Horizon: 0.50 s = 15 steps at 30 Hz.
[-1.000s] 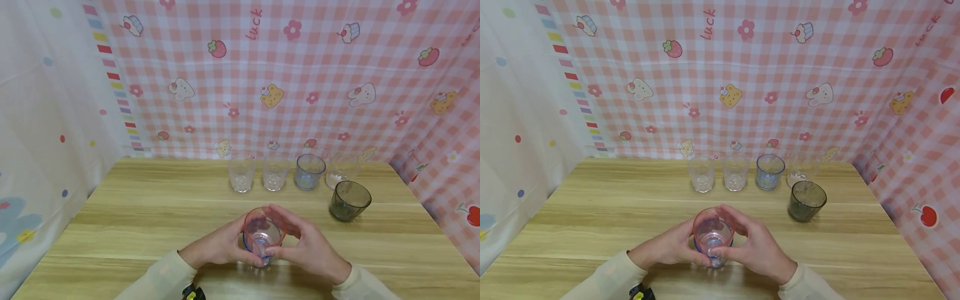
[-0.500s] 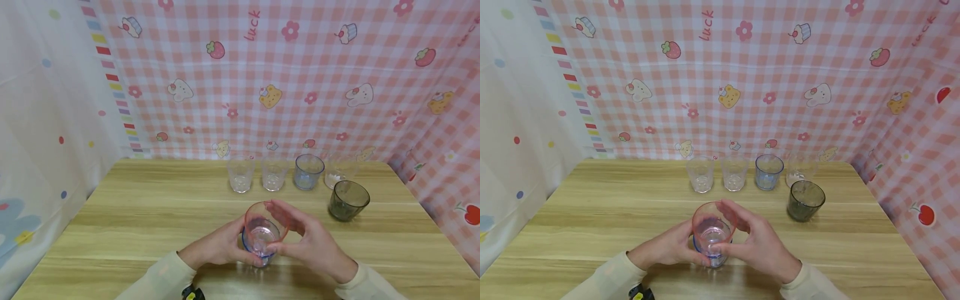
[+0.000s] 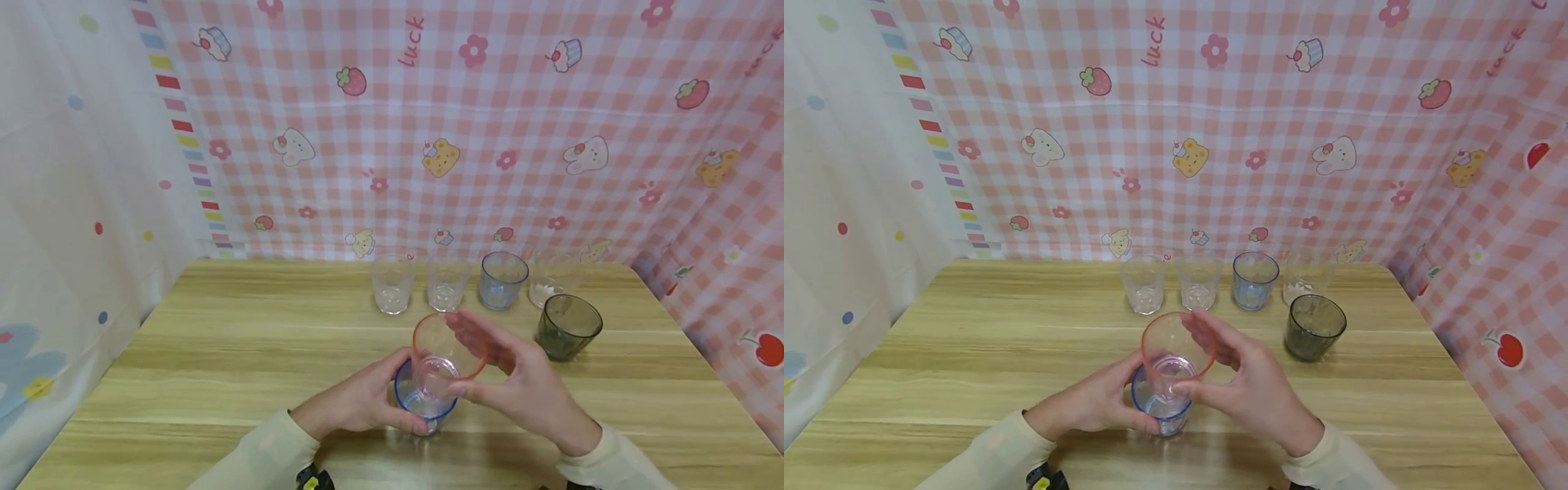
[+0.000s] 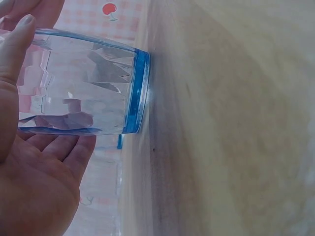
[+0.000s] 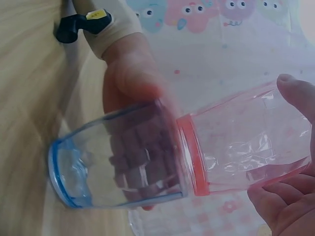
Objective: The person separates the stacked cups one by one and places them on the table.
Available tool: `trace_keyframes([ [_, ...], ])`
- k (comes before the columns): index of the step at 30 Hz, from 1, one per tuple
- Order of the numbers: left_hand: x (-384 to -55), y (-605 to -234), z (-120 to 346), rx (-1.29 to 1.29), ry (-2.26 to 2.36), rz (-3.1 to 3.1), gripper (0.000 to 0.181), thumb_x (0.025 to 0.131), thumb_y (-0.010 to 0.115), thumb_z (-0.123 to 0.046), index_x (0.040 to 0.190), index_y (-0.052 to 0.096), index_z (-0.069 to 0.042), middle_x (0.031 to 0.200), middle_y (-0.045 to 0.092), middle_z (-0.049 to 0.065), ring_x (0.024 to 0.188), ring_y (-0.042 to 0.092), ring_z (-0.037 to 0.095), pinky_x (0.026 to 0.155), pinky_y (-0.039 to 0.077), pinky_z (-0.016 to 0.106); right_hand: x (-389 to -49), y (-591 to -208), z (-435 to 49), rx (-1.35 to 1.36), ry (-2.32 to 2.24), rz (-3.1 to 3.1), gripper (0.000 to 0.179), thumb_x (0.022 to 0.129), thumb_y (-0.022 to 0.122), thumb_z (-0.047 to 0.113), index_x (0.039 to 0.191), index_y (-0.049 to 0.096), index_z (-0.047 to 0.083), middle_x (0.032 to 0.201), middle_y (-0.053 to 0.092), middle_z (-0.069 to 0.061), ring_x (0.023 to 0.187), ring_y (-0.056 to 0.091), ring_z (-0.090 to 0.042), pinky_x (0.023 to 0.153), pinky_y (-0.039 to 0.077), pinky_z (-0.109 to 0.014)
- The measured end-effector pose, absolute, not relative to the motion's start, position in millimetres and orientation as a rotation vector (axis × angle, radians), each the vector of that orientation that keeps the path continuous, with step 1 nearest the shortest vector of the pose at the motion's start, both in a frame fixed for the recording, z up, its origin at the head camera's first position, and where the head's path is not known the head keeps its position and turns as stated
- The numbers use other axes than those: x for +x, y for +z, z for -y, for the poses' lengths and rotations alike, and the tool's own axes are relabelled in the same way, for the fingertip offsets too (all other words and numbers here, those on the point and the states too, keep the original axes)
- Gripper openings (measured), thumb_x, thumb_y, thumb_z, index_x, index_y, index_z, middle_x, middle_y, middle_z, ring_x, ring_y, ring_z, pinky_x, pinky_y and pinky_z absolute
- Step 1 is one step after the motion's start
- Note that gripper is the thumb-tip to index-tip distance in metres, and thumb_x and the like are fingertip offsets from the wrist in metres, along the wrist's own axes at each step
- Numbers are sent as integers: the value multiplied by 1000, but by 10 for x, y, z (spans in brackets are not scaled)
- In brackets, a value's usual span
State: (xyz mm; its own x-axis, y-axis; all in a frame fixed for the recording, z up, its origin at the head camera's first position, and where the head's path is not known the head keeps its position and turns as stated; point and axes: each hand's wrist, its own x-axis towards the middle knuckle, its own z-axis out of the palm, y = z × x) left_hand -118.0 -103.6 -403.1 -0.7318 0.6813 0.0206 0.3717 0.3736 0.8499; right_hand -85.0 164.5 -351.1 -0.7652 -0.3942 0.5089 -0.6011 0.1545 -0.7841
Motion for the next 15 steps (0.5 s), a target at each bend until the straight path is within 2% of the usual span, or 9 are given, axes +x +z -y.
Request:
trace_keyframes([
  [3,-1180,-4029,1041,922,1295,-2307,92,81,98,-27,156,45,-20,148,64,1,139,57,16,123,43,39,-854,-3481,-1680,971,1657,2210,90,79,90,-10,159,51,6,152,64,-21,138,63,-5,107,55,-18],
  [10,-1188,-4021,1032,922,1314,-2283,95,82,97,-26,160,42,-21,151,62,0,141,56,16,124,42,38,-872,-3455,-1780,873,1636,2193,88,79,88,-15,157,54,6,151,67,-6,135,65,-4,106,56,-19],
  [15,-1190,-4030,1023,933,1366,-2224,93,82,96,-20,158,44,-15,153,64,2,144,56,17,129,37,36,-887,-3460,-1850,827,1648,2199,85,80,86,-16,157,52,-1,154,65,-1,137,63,-3,107,55,-18],
])
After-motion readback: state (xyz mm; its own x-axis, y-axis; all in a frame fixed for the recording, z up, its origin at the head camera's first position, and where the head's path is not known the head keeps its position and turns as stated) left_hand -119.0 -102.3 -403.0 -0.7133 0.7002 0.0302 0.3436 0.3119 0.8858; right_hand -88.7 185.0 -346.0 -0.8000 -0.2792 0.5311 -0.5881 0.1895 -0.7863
